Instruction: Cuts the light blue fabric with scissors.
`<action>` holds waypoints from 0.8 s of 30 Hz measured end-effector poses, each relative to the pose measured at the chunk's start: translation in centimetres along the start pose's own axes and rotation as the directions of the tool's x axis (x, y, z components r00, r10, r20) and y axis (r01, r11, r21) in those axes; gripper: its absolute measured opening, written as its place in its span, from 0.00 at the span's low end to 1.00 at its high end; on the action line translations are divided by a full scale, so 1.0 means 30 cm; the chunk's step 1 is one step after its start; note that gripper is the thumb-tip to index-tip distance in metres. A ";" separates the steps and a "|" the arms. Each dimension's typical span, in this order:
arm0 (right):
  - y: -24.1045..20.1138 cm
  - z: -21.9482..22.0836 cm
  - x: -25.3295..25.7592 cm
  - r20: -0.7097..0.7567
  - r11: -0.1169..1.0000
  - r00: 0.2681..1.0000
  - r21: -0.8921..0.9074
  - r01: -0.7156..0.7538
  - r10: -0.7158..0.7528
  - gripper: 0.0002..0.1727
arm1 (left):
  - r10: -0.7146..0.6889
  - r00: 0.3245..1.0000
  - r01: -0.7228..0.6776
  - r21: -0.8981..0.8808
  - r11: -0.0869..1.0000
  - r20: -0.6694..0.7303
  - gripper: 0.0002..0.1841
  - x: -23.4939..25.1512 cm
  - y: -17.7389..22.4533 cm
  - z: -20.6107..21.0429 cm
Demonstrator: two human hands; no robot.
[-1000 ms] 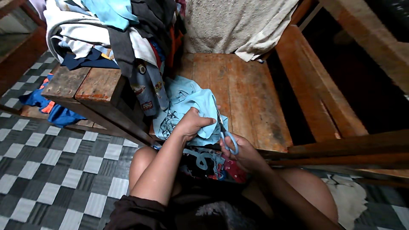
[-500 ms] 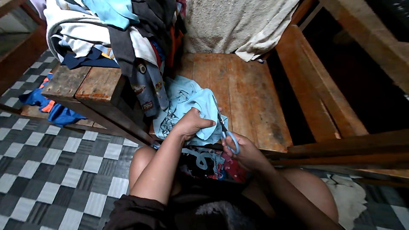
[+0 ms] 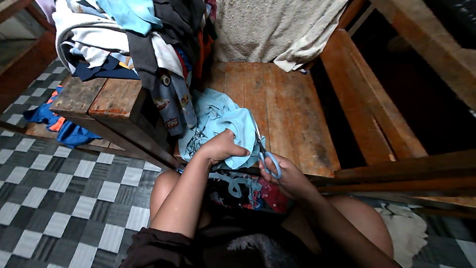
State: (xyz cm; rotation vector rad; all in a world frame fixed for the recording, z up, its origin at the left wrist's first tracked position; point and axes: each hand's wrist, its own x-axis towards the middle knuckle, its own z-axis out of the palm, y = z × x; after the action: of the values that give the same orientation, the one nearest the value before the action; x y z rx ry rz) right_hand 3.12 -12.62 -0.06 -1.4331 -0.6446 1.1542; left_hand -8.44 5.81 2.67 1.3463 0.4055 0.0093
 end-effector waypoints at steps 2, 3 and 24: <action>-0.003 0.004 -0.001 -0.012 1.000 1.000 -0.005 -0.007 0.007 0.10 | -0.001 1.000 0.001 0.009 1.000 -0.004 0.21 -0.002 0.002 0.000; -0.005 0.005 -0.002 -0.016 1.000 1.000 -0.012 -0.006 0.006 0.10 | -0.005 1.000 0.005 0.014 1.000 -0.005 0.21 -0.002 0.003 -0.001; -0.006 -0.011 -0.013 0.057 0.982 0.997 -0.184 -0.049 0.061 0.06 | 0.017 0.891 -0.358 -0.679 0.641 -0.453 0.13 0.076 -0.043 0.052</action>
State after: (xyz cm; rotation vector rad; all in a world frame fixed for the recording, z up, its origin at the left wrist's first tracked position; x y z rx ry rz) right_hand 3.31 -13.07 0.21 -1.5823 -0.7754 1.2121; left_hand -6.16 4.58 1.06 0.5231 0.5302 0.6028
